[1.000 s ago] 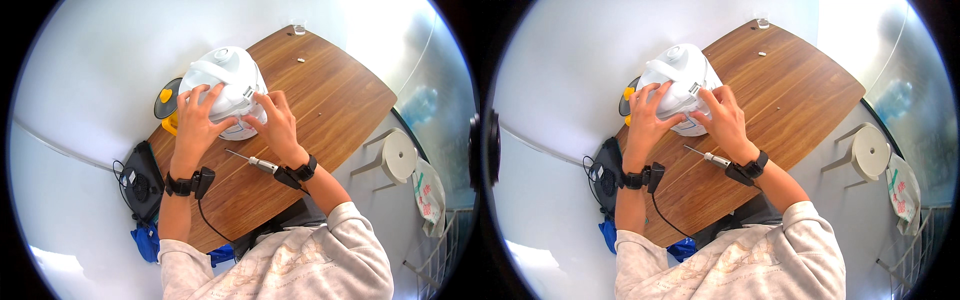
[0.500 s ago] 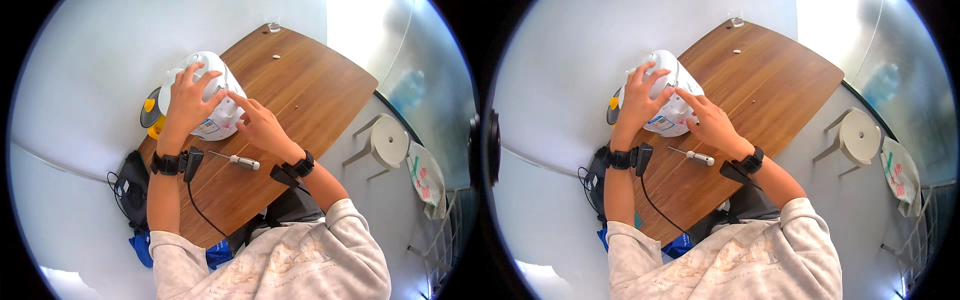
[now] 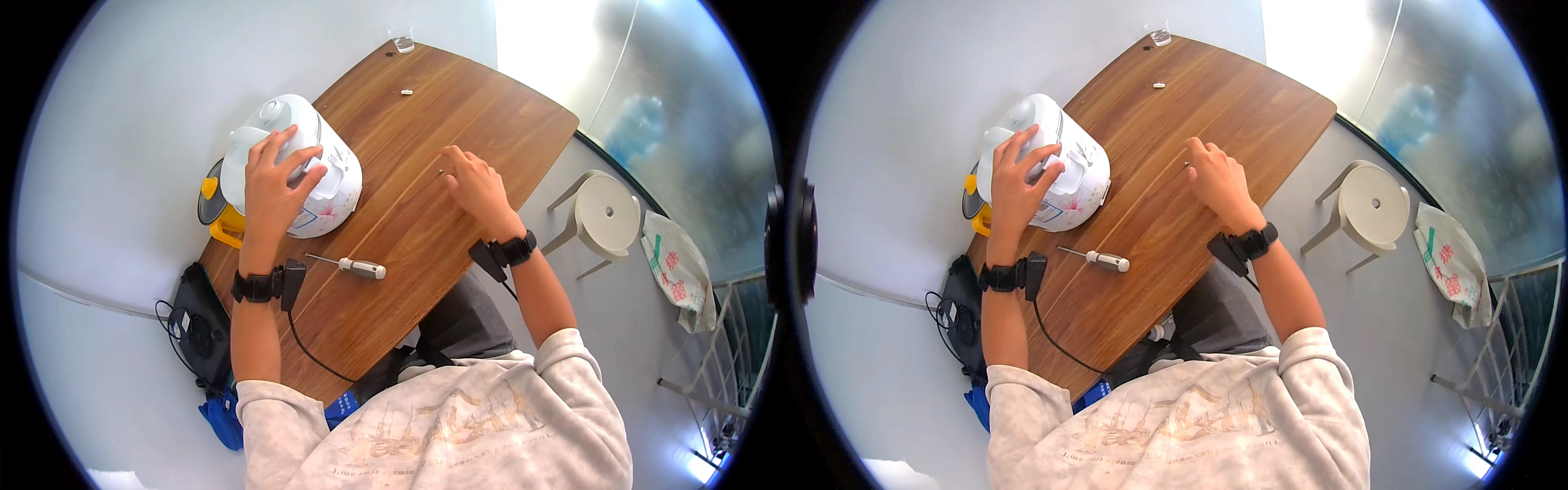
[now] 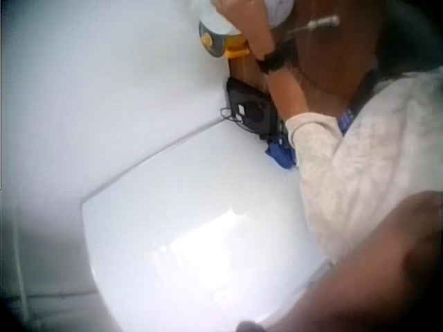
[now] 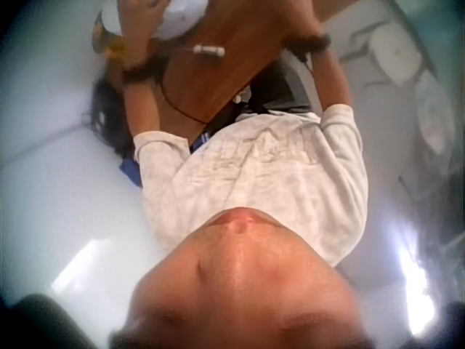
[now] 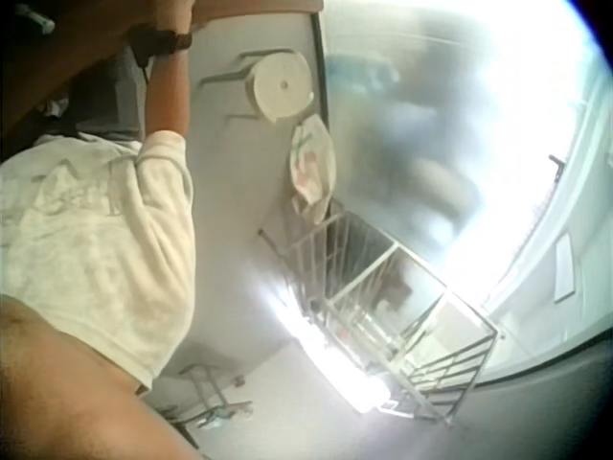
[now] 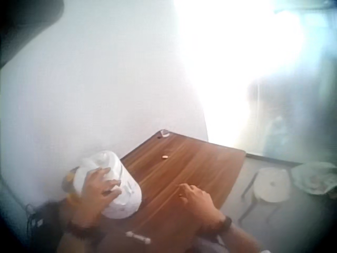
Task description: The person assembles a white plastic appliance lid by hand and with a screwdriver. They insert and tighten screws, fit a central plastic component, and attach the lid to the main body of the appliance.
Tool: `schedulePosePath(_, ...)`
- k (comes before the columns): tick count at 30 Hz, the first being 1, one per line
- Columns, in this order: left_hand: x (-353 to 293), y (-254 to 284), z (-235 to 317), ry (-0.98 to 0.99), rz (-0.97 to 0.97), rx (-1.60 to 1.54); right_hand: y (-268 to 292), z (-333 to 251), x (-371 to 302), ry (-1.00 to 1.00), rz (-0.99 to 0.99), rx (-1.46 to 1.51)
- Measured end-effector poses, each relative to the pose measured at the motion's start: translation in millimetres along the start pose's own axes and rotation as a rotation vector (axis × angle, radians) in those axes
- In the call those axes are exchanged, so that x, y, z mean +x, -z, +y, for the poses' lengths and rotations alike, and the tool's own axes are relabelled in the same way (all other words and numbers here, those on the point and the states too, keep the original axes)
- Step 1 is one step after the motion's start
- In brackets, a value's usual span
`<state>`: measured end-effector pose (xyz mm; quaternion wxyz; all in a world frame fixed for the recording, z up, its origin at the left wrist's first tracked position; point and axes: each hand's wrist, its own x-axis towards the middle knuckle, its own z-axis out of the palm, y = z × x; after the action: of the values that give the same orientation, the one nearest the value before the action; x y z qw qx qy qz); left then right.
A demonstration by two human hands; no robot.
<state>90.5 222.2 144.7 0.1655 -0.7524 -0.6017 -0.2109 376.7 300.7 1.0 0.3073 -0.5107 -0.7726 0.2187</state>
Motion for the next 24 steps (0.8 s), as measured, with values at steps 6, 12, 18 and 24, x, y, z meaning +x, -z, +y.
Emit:
schedulePosePath(6, -2.0, 2.1, -1.0, -0.067, 0.013, -0.002, -10.1, 8.8, 11.4, 0.045, -0.021, -0.049)
schedulePosePath(12, -2.8, 3.6, -5.1, -0.147, 0.023, 0.001, -33.7, 22.8, 22.8, 0.120, 0.027, -0.101)
schedulePosePath(18, -2.1, 4.8, -2.5, -0.141, 0.066, -0.088, -31.8, 20.5, 18.7, 0.137, 0.078, -0.042)
schedulePosePath(24, -6.8, 1.5, -13.3, -0.150, 0.050, -0.089, -33.0, 20.4, 25.2, 0.098, 0.008, -0.020)
